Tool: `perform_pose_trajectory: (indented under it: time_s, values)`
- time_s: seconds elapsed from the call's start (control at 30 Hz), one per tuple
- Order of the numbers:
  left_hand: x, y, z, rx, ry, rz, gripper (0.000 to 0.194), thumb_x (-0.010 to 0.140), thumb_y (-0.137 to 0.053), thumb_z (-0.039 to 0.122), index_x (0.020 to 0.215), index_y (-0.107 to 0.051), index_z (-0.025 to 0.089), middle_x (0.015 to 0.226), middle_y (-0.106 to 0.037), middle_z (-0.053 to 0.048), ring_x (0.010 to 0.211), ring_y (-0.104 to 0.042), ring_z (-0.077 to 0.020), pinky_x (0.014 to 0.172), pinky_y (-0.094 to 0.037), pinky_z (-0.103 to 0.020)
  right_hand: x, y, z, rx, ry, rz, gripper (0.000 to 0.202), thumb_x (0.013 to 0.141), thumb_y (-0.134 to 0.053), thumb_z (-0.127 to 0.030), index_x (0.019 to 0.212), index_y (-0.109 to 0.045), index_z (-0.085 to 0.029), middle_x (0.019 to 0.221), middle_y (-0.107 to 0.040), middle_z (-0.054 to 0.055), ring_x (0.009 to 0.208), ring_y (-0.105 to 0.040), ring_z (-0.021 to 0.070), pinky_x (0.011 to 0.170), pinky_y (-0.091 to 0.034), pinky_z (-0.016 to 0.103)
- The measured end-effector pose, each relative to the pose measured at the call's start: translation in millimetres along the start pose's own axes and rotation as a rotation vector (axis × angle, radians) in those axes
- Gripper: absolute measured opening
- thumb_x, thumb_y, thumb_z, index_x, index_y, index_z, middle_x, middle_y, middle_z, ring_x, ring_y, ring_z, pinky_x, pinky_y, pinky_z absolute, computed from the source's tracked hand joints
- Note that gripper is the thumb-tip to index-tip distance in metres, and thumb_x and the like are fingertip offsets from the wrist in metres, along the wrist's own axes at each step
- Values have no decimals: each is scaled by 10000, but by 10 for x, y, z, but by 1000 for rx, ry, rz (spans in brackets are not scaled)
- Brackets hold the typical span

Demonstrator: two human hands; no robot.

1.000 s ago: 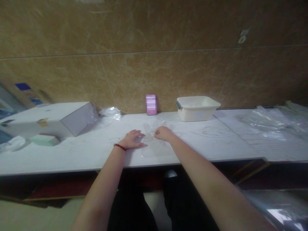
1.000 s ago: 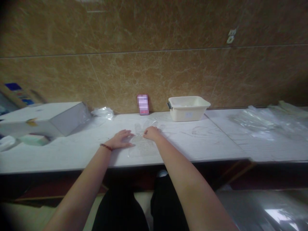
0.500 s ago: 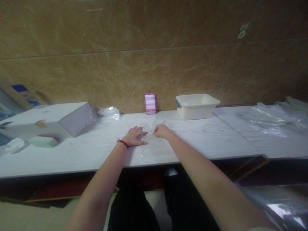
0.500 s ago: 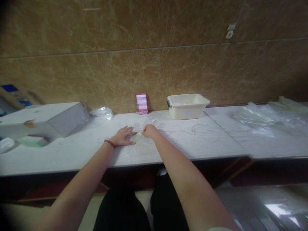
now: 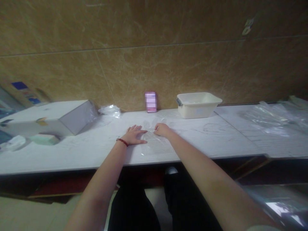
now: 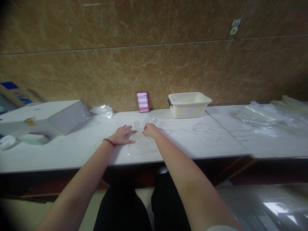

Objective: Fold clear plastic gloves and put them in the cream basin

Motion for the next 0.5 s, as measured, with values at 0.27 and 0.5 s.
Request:
perform_pose_trajectory:
  time_s: [0.27, 0.5]
  values:
    - [-19, -5, -14, 7, -1, 4, 724, 556, -446, 677, 1200, -349, 359, 1332, -236, -31, 1202, -137, -336, 926, -113, -506, -35, 3, -17, -18, 9, -13, 166, 598, -588, -263, 745, -590, -186, 726, -608, 3, 661, -523, 105, 549, -347, 178]
    - [-47, 68, 5, -29, -80, 125, 616, 655, -396, 627, 1202, -350, 349, 1299, -309, -17, 1196, -211, -261, 959, -127, -439, -45, -2, -6, -62, 23, -18, 147, 642, -543, -248, 770, -598, -202, 745, -607, 8, 684, -525, 122, 550, -352, 191]
Point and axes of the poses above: each hand's wrist, its own x-axis towards the middle knuckle, its own y-axis out of the back of the hand, z = x × y, the point moved 9 cm from there along x, towards the middle knuckle
